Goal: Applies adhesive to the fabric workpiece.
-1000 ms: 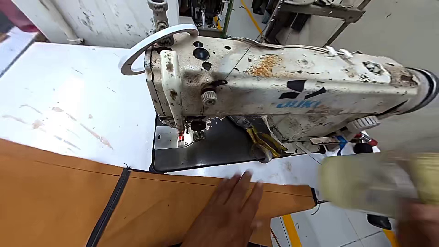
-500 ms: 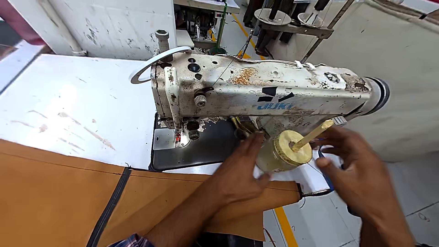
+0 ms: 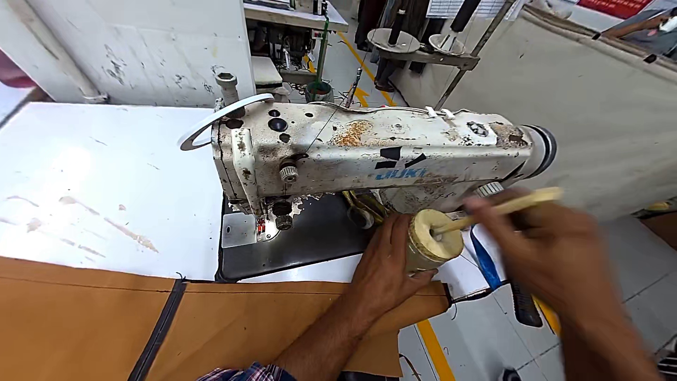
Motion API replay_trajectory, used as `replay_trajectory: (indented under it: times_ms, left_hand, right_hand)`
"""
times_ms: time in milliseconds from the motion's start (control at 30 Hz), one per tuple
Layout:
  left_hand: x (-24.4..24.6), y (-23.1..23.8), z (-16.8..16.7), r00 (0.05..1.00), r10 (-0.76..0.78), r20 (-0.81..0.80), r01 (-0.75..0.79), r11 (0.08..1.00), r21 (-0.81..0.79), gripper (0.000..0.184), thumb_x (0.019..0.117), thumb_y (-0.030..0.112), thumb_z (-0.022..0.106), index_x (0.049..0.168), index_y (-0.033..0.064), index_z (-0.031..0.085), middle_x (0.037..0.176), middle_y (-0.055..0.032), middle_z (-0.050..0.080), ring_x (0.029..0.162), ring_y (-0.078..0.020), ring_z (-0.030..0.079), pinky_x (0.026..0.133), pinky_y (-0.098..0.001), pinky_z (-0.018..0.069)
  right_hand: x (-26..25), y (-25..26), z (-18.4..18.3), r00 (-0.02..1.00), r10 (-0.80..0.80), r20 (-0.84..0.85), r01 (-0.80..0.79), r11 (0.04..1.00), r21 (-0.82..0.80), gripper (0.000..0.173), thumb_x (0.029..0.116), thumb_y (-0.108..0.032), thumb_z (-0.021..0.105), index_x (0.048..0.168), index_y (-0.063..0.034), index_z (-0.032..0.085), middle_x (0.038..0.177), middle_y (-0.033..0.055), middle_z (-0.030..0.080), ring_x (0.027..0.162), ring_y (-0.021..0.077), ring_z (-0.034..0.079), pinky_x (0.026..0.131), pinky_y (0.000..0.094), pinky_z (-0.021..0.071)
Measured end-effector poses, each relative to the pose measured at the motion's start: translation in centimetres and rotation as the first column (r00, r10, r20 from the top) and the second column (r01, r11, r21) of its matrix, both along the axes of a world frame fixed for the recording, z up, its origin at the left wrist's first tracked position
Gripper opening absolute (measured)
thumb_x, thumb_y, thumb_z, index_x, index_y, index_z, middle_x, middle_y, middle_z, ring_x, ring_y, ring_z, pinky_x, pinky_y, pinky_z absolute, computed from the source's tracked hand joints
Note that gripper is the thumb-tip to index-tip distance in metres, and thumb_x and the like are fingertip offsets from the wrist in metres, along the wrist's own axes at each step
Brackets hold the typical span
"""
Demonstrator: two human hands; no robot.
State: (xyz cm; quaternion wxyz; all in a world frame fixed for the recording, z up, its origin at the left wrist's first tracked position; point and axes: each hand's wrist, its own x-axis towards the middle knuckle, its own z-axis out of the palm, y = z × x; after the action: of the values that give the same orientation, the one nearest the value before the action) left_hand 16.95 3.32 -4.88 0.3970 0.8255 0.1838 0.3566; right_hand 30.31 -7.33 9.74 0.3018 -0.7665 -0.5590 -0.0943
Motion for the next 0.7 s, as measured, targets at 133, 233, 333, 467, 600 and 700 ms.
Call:
replay_trajectory:
  times_ms: [133,233,333,467,600,700]
  left_hand:
    - [0.0,0.0,-0.4,1.000,-0.009,0.012,0.009,1.000,-0.019,0.092,0.0808,0.044,0.085,0.153,0.0054,0.042,0.151,-0.0149,0.048,0.138,-0.0234,0.051,0.113,-0.0390,0.0472]
    - [-1.3,0.1,0.7,0.995,-0.076,-0.062,0.070,0.992,-0.107,0.100,0.0813,0.043,0.086,0.159,0.0080,0.032,0.159,-0.0131,0.040,0.142,-0.0229,0.048,0.114,-0.0403,0.0462]
    - [-6.1,0.1,1.9,0.980,-0.050,-0.193,0.033,0.995,-0.092,0.100,0.0852,0.050,0.079,0.162,0.0110,0.028,0.165,-0.0103,0.033,0.141,-0.0240,0.049,0.108,-0.0447,0.0512]
    - [-14.6,-0.4,1.7,0.924,0.066,-0.377,0.016,0.977,0.211,0.056,0.1013,0.047,0.055,0.139,0.0060,0.061,0.144,-0.0123,0.060,0.130,-0.0291,0.061,0.104,-0.0494,0.0528]
    - [-20.7,-0.8,1.2,0.835,0.092,-0.543,0.087,0.951,0.295,0.054,0.1066,0.043,0.049,0.138,0.0012,0.061,0.146,-0.0187,0.058,0.139,-0.0364,0.053,0.118,-0.0607,0.0343]
    - [-22.6,-1.0,0.0,0.809,0.153,-0.567,0.076,0.930,0.359,0.061,0.1071,0.049,0.044,0.143,0.0014,0.058,0.151,-0.0177,0.054,0.143,-0.0353,0.048,0.120,-0.0596,0.0299]
  right_hand:
    - [2.7,-4.2,2.5,0.993,-0.040,-0.107,0.062,0.976,0.209,0.025,0.1025,-0.038,0.060,0.102,-0.0136,0.065,0.075,-0.0074,0.059,0.057,0.0013,0.052,0.052,0.0202,0.0451]
    - [2.5,-6.6,1.8,0.989,-0.036,-0.144,0.060,0.984,0.165,0.028,0.1024,-0.037,0.060,0.107,-0.0112,0.069,0.082,-0.0039,0.067,0.063,0.0060,0.062,0.056,0.0241,0.0535]
    - [2.4,-9.5,1.2,0.973,-0.022,-0.228,0.064,0.982,0.178,0.029,0.1040,-0.030,0.056,0.106,-0.0033,0.067,0.082,-0.0018,0.069,0.066,0.0064,0.065,0.062,0.0223,0.0562]
    - [0.1,-11.3,-0.7,0.966,-0.026,-0.257,0.069,0.985,0.157,0.021,0.1035,-0.035,0.057,0.095,-0.0194,0.067,0.076,-0.0114,0.069,0.057,0.0015,0.063,0.050,0.0192,0.0552]
    - [-3.3,-8.9,-5.2,0.946,0.100,-0.308,-0.056,0.987,0.148,0.017,0.1009,-0.036,0.064,0.098,-0.0224,0.073,0.083,-0.0091,0.073,0.065,0.0050,0.069,0.056,0.0241,0.0600]
    - [-4.4,-6.8,-6.8,0.943,0.149,-0.297,-0.112,0.984,0.139,0.016,0.1001,-0.032,0.065,0.099,-0.0204,0.075,0.085,-0.0103,0.074,0.068,0.0037,0.070,0.060,0.0228,0.0615]
